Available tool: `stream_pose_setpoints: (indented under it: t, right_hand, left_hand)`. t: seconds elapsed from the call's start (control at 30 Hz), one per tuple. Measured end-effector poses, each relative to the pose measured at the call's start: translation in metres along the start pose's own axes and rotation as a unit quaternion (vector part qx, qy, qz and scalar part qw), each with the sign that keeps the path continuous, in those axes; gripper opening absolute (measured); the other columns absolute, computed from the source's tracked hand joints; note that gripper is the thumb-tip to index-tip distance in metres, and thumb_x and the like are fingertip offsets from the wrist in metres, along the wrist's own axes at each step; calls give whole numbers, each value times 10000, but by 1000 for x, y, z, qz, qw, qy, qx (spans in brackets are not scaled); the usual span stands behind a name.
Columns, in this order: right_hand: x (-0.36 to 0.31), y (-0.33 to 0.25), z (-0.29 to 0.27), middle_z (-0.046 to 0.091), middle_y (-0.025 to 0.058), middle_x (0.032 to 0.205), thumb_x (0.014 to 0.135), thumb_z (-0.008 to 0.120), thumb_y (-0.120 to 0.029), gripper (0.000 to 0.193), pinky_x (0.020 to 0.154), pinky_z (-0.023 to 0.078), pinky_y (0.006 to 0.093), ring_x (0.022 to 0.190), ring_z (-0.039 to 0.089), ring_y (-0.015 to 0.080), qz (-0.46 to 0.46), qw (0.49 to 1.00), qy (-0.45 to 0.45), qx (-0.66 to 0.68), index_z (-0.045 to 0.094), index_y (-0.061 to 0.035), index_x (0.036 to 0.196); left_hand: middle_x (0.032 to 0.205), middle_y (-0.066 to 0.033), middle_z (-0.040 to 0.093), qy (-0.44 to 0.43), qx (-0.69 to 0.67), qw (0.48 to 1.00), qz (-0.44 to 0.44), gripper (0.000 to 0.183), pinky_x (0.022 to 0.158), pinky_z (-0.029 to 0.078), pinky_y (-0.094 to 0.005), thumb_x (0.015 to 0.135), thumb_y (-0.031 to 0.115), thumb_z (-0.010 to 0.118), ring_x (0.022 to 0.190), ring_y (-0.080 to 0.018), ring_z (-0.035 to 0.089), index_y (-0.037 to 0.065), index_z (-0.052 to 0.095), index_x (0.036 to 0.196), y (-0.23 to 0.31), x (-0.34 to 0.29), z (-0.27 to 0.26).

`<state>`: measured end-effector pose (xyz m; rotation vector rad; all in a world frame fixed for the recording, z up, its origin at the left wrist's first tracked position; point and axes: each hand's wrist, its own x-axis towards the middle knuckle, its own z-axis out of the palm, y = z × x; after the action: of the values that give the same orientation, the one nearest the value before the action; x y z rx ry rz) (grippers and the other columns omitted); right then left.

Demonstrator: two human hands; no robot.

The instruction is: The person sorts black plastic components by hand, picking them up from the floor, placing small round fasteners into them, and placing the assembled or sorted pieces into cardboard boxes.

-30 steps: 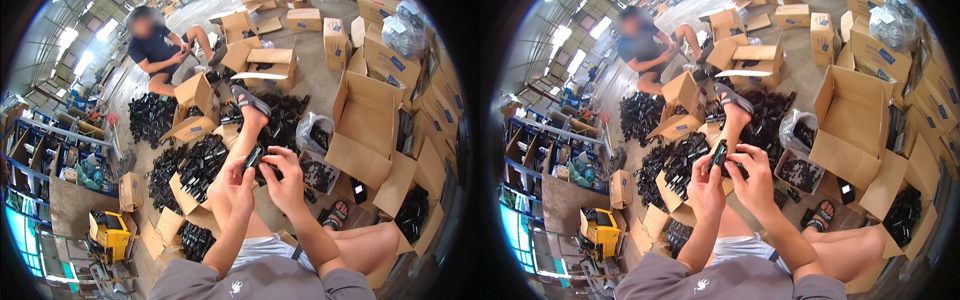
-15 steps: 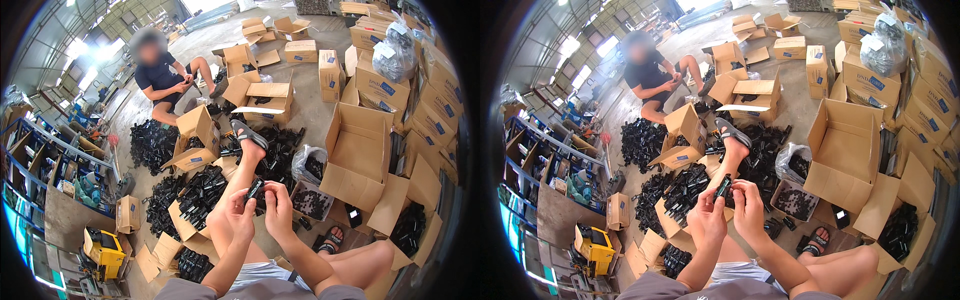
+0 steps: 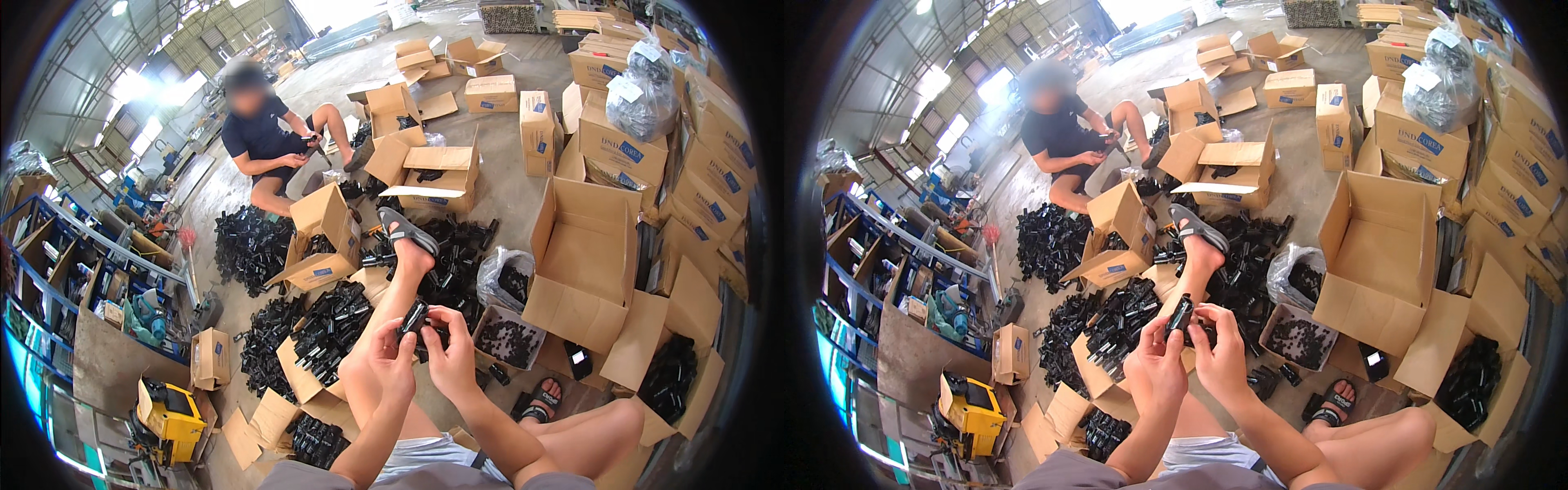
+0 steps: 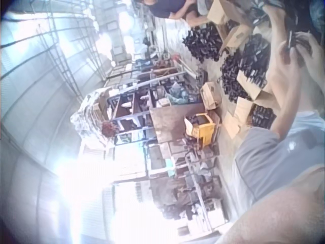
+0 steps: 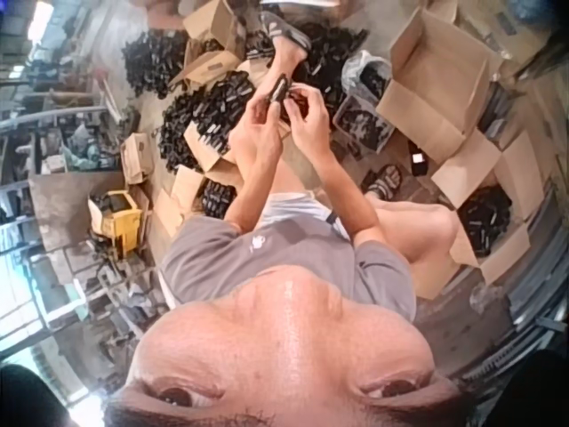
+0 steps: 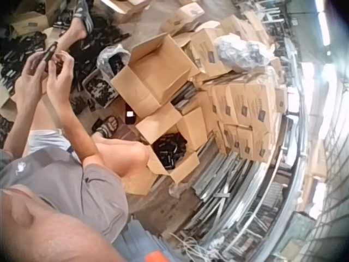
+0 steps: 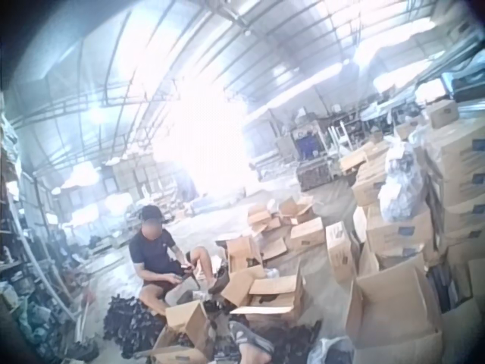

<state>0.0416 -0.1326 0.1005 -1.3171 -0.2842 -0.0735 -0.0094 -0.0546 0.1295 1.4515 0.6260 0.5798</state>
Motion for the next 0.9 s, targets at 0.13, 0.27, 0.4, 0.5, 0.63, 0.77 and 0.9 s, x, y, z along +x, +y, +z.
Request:
stream_pose_setpoints:
  t: [0.13,0.27,0.4,0.5,0.63,0.77,0.9]
  right_hand:
    - [3,4,-6,667,139,1137,927,684,-50,150,948,497,365,1064,648,248,-15,999,-43,-27,639,21,1051]
    - [2,2,-8,670,142,1148,942,673,-73,126,939,494,361,1070,648,255,17,998,-32,-42,647,21,1022]
    - [-2,7,-1,676,161,1146,961,652,-90,140,939,507,393,1063,663,321,-64,989,1,-134,660,10,1059]
    - [-3,5,5,665,130,1153,960,659,-73,158,927,494,347,1061,647,238,-78,993,24,-86,620,18,1082]
    - [-4,14,5,669,151,1106,932,673,-53,120,924,504,392,1033,659,314,-28,1000,7,-7,621,-2,1027]
    - [-2,8,2,644,136,1123,969,619,-54,76,904,495,369,1021,634,267,-33,997,-23,-65,607,0,1021]
    - [-5,4,10,619,148,1121,1017,556,-95,119,910,481,377,1009,612,265,-64,996,-8,-67,581,11,1065]
  left_hand:
    - [1222,-106,650,-17,-44,998,40,319,964,506,-286,951,-64,660,1136,-162,625,-18,581,1256,-7,4,-2]
    - [1222,-99,647,-21,11,999,23,327,942,510,-275,953,-60,659,1134,-155,625,-10,576,1265,11,-4,4]
    - [1170,-79,672,-46,18,993,105,294,840,482,-218,978,-14,653,999,-92,617,7,588,1264,-22,9,-5]
    - [1180,-85,660,-62,-103,985,126,315,873,491,-231,965,-45,652,1050,-115,624,6,578,1267,-34,14,-8]
    - [1162,-81,655,-65,-121,983,121,327,868,497,-233,954,-66,657,1057,-122,627,0,583,1265,-30,16,-7]
    - [1178,-83,659,-40,4,996,86,340,885,497,-240,943,-77,664,1067,-119,625,-10,584,1268,-13,8,-9]
    - [1186,-81,662,-68,-109,982,141,344,909,495,-244,938,-77,673,1071,-119,626,-21,589,1267,-54,24,-14]
